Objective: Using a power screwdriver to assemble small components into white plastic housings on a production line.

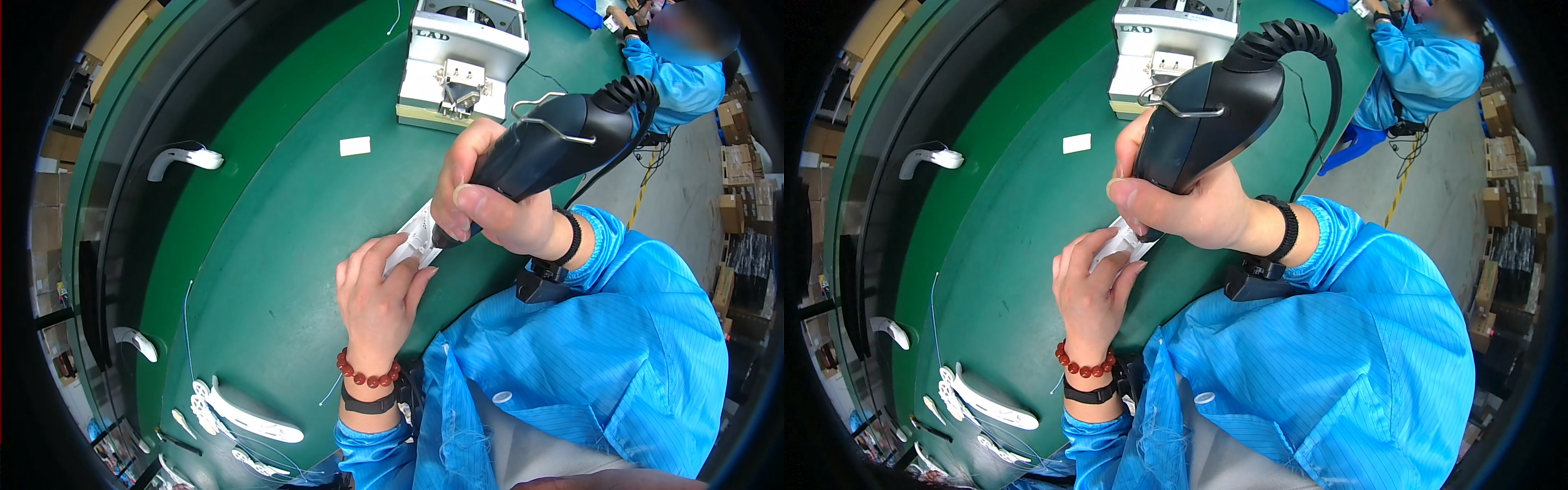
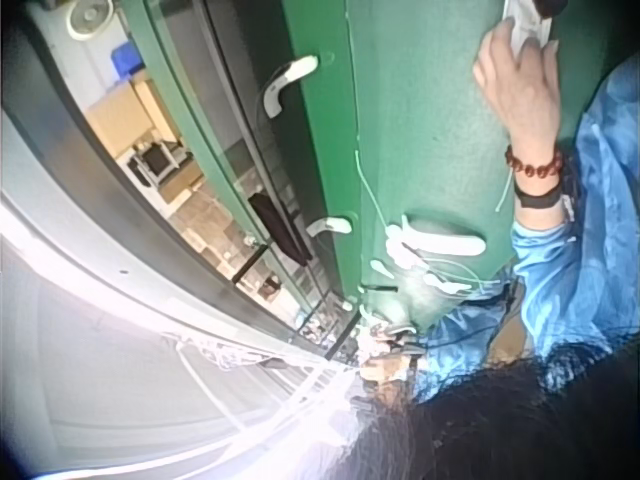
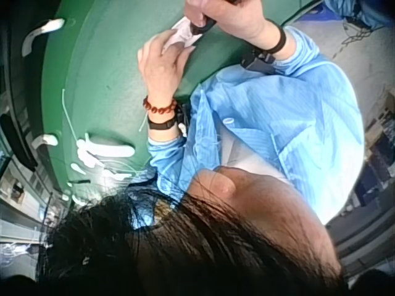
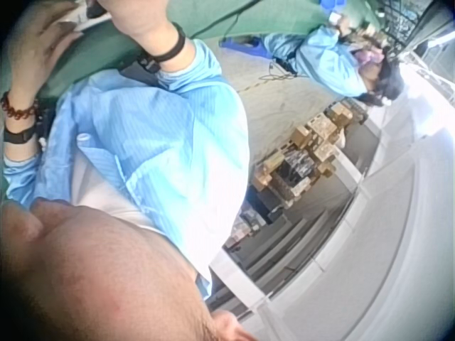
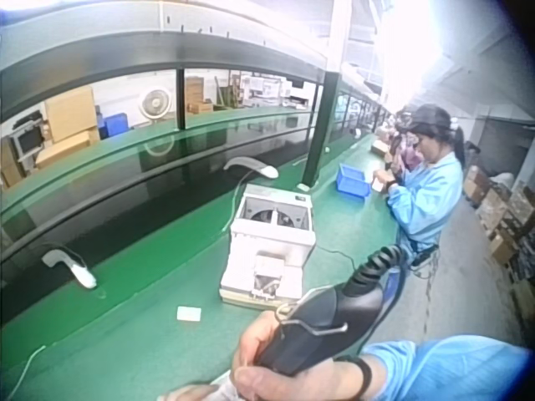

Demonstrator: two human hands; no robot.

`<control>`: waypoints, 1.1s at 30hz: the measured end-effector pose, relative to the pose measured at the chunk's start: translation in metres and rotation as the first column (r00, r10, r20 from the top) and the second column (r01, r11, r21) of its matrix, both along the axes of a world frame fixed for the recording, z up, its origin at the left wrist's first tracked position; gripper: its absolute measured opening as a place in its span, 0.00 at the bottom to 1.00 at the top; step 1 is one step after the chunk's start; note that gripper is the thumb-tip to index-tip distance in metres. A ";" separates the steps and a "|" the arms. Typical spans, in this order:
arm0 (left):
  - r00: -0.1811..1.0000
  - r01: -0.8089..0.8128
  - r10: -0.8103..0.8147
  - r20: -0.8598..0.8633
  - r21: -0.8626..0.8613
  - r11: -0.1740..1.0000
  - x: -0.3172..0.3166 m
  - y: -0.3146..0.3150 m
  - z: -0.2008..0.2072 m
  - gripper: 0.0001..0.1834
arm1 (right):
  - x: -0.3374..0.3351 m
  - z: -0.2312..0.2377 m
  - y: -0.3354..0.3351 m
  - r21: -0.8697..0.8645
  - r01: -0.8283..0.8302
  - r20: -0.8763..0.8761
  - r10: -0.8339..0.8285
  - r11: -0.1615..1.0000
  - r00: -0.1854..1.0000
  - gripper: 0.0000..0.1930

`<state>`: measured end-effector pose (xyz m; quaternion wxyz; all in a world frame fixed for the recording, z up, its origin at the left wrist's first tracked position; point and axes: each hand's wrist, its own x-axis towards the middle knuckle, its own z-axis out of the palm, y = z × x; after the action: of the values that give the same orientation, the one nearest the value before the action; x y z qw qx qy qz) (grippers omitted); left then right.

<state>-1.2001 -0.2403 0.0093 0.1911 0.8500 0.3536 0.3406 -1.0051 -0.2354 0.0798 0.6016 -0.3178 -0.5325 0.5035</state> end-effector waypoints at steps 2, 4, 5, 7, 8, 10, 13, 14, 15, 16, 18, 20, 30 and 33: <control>1.000 -0.002 0.002 -0.002 0.001 1.000 -0.006 -0.001 0.000 0.10 | -0.006 -0.001 -0.001 -0.005 -0.001 0.002 0.001 1.000 1.000 0.09; 1.000 -0.005 0.005 -0.002 -0.004 1.000 -0.013 -0.002 -0.001 0.10 | -0.012 -0.001 -0.002 -0.004 0.000 0.009 0.000 1.000 1.000 0.09; 1.000 -0.004 0.004 -0.003 -0.006 1.000 -0.015 -0.002 -0.001 0.10 | -0.015 -0.001 -0.002 -0.005 0.002 0.008 -0.002 1.000 1.000 0.09; 1.000 0.000 0.000 -0.004 -0.006 1.000 -0.020 -0.003 -0.002 0.10 | -0.021 -0.002 -0.003 -0.007 0.011 0.009 -0.011 1.000 1.000 0.09; 1.000 0.000 0.000 -0.004 -0.005 1.000 -0.024 -0.002 -0.002 0.10 | -0.024 -0.003 -0.003 -0.005 0.012 0.009 -0.012 1.000 1.000 0.09; 1.000 0.002 -0.002 -0.004 -0.005 1.000 -0.031 -0.002 -0.004 0.10 | -0.031 -0.005 -0.002 -0.006 0.012 0.004 -0.012 1.000 1.000 0.09; 1.000 0.002 -0.002 0.002 -0.005 1.000 -0.039 -0.002 -0.007 0.10 | -0.039 -0.008 -0.002 -0.004 0.014 0.001 -0.014 1.000 1.000 0.09; 1.000 0.003 -0.002 0.002 -0.006 1.000 -0.042 -0.003 -0.007 0.10 | -0.042 -0.008 -0.003 -0.004 0.014 0.001 -0.014 1.000 1.000 0.09; 1.000 0.003 -0.003 -0.001 -0.007 1.000 -0.044 -0.003 -0.008 0.10 | -0.045 -0.009 -0.003 -0.002 0.019 -0.001 -0.019 1.000 1.000 0.09; 1.000 0.004 -0.004 -0.004 -0.007 1.000 -0.047 -0.004 -0.009 0.10 | -0.048 -0.010 -0.004 0.001 0.023 -0.004 -0.023 1.000 1.000 0.09; 1.000 0.003 -0.003 -0.005 -0.009 1.000 -0.052 -0.005 -0.008 0.10 | -0.052 -0.010 -0.005 0.000 0.022 -0.005 -0.022 1.000 1.000 0.09; 1.000 0.003 -0.003 -0.006 -0.009 1.000 -0.058 -0.006 -0.008 0.10 | -0.057 -0.009 -0.006 0.000 0.022 -0.006 -0.022 1.000 1.000 0.09; 1.000 0.005 -0.005 0.006 -0.015 1.000 -0.087 -0.009 -0.012 0.11 | -0.085 -0.015 -0.009 0.037 0.015 -0.005 -0.014 0.999 1.000 0.08; 1.000 0.008 -0.008 0.003 -0.018 1.000 -0.096 -0.009 -0.014 0.11 | -0.093 -0.017 -0.010 0.061 0.008 0.007 -0.008 0.998 1.000 0.09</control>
<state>-1.2960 -0.2492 -0.0051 0.2006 0.8491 0.3533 0.3377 -1.0985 -0.2450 0.0629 0.6111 -0.3031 -0.5484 0.4836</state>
